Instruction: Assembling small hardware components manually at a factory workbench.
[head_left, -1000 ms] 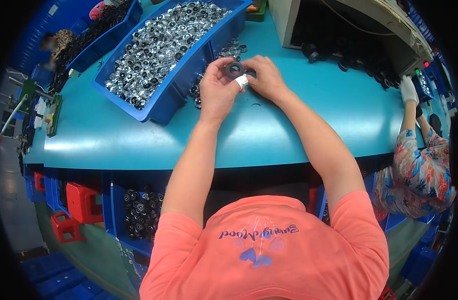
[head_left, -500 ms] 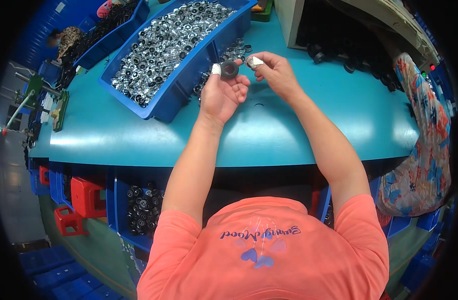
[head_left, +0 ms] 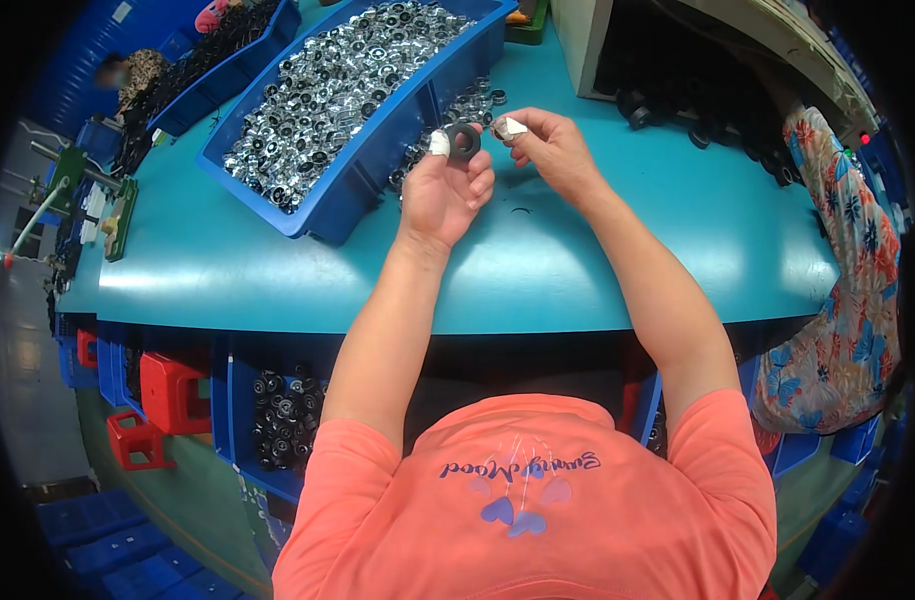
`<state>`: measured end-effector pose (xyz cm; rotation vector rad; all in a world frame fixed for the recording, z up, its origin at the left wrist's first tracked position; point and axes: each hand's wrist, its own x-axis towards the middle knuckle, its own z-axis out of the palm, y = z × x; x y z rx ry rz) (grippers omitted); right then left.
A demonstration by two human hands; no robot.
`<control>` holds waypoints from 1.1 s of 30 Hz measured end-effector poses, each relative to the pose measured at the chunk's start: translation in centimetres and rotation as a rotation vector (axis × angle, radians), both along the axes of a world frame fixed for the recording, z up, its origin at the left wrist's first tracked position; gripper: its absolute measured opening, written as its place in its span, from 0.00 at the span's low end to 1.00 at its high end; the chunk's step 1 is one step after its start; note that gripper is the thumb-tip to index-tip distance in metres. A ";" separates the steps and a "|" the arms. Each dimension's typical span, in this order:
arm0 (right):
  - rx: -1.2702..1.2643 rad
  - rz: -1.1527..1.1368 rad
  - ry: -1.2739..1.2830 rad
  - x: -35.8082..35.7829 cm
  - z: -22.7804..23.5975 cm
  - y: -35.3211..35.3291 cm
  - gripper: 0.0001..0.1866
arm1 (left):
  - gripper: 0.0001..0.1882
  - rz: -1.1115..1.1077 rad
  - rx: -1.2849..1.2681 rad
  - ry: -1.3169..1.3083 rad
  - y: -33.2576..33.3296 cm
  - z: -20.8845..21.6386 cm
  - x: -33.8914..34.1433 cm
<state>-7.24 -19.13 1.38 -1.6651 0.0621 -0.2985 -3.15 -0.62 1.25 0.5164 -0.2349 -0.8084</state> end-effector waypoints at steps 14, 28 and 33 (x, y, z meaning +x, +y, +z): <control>0.298 0.214 0.048 -1.5 2.4 1.1 0.22 | 0.25 -0.033 0.174 -0.131 -0.3 -0.4 -0.6; 0.397 -0.677 0.096 -5.0 6.4 -21.9 0.11 | 0.22 -0.006 0.740 -0.666 -3.5 0.2 -2.6; -0.130 -0.543 0.250 -2.3 3.4 -20.1 0.12 | 0.17 -0.014 0.812 -0.687 -3.4 0.2 -2.8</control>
